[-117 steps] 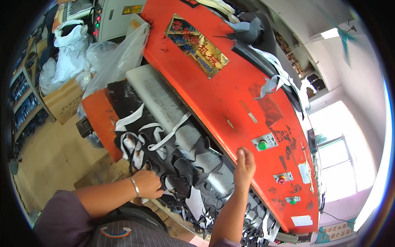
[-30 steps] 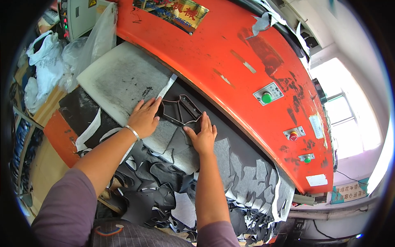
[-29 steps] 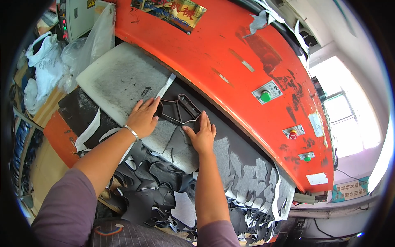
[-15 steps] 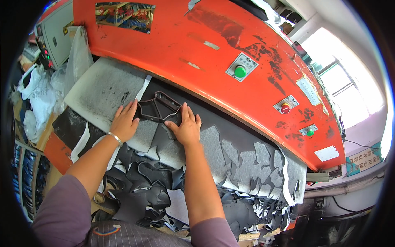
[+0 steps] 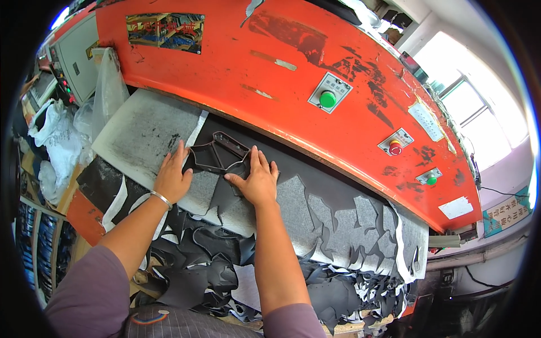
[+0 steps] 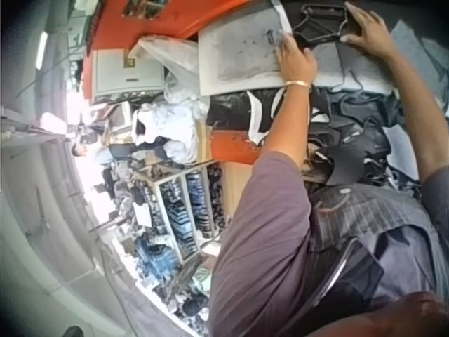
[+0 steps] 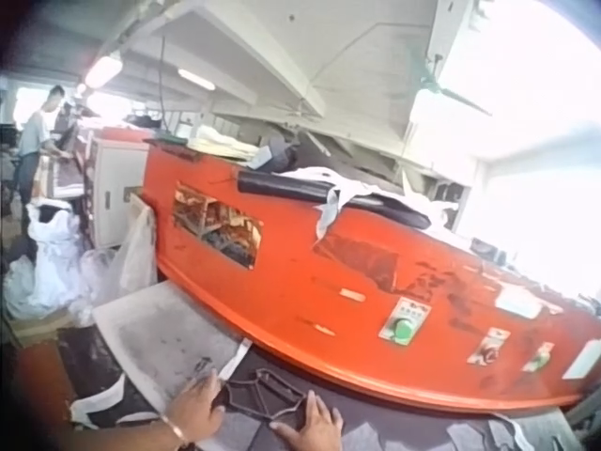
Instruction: Cutting shoe components from leather sheets using a metal die and an industrial press machine.
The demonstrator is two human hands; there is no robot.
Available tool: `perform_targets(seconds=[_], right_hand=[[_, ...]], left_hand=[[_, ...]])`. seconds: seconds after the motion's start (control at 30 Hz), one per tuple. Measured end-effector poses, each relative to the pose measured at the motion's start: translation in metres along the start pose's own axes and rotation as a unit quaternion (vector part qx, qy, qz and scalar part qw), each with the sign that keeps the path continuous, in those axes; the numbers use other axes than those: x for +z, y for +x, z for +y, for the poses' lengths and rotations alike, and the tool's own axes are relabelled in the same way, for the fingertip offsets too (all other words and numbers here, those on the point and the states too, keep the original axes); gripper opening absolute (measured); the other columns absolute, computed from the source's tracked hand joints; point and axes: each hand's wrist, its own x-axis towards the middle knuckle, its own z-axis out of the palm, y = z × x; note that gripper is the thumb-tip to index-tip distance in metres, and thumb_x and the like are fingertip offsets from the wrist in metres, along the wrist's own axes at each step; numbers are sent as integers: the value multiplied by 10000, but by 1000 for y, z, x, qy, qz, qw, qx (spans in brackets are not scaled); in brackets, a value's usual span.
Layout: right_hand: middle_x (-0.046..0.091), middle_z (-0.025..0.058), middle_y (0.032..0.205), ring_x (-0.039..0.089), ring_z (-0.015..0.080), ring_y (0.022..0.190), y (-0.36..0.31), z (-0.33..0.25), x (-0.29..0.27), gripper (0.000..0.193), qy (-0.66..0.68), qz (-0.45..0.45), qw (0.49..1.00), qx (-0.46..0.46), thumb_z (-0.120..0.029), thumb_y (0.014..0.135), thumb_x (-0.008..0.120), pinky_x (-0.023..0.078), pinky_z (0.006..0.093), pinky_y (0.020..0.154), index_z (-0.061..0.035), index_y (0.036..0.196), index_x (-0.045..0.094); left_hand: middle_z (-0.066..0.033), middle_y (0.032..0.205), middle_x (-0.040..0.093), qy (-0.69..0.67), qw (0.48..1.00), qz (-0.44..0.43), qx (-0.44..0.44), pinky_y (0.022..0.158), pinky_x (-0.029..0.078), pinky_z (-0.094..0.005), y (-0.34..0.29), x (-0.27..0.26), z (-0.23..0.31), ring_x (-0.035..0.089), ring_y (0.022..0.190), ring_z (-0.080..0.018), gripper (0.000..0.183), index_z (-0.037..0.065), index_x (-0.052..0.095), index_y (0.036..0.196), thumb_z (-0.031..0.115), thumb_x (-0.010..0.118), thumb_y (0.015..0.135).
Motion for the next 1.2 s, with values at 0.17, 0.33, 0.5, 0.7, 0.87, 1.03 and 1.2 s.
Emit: perform_targets(seconds=[0.17, 0.33, 0.5, 0.7, 0.87, 1.03, 1.2], right_hand=[[448, 193, 1407, 359, 273, 1363, -1, -6, 1, 1095, 9, 11, 1000, -4, -593, 675, 737, 180, 459, 1137, 26, 1447, 267], [483, 172, 1378, 384, 271, 1342, -2, -7, -3, 1110, 19, 27, 999, 3, -568, 660, 761, 198, 458, 1131, 46, 1440, 264], [501, 155, 1360, 404, 272, 1323, 1, -6, -2, 1125, 37, 43, 998, 7, -544, 651, 779, 213, 455, 1125, 54, 1441, 246], [486, 139, 1380, 372, 273, 1346, 5, 1, 1, 1160, 25, 31, 999, 1, -567, 649, 767, 198, 460, 1134, 38, 1460, 200], [521, 141, 1356, 374, 294, 1345, 12, 3, -5, 1211, 40, 11, 999, -2, -579, 637, 773, 181, 441, 1144, 52, 1467, 155], [525, 138, 1354, 373, 293, 1344, 15, 4, -3, 1216, 48, 25, 998, -17, -588, 634, 770, 181, 436, 1143, 59, 1463, 159], [440, 172, 1417, 346, 277, 1364, 11, 0, 1, 1167, 20, -11, 999, 27, -576, 648, 762, 175, 440, 1145, 52, 1457, 201]], left_hand=[[-191, 1364, 493, -84, 996, 42, -11, 1136, 242, -443, -2, -9, -2, 434, 1282, -350, 795, -44, 52, 1469, 69, 513, 831], [-191, 1346, 512, -89, 994, 58, -2, 1125, 267, -445, 2, -3, -6, 457, 1255, -359, 798, -44, 54, 1467, 47, 512, 820], [-180, 1334, 530, -79, 996, 43, 23, 1123, 272, -446, 10, -4, -8, 472, 1242, -357, 798, -38, 49, 1470, 54, 507, 823], [-132, 1348, 536, -42, 999, 16, 11, 1129, 266, -425, 9, 4, -9, 465, 1253, -341, 793, -20, 46, 1482, 69, 496, 835], [-86, 1339, 552, -18, 999, 29, -7, 1127, 264, -428, 14, 10, -10, 452, 1250, -383, 770, 16, 89, 1492, 86, 494, 841], [-94, 1334, 556, -7, 1000, 22, -8, 1125, 262, -437, 17, 6, -6, 474, 1235, -374, 763, 18, 113, 1488, 90, 495, 832], [-146, 1334, 544, -17, 1000, 15, 2, 1122, 265, -437, 11, 6, -7, 495, 1240, -306, 737, 8, 157, 1474, 83, 493, 823]])
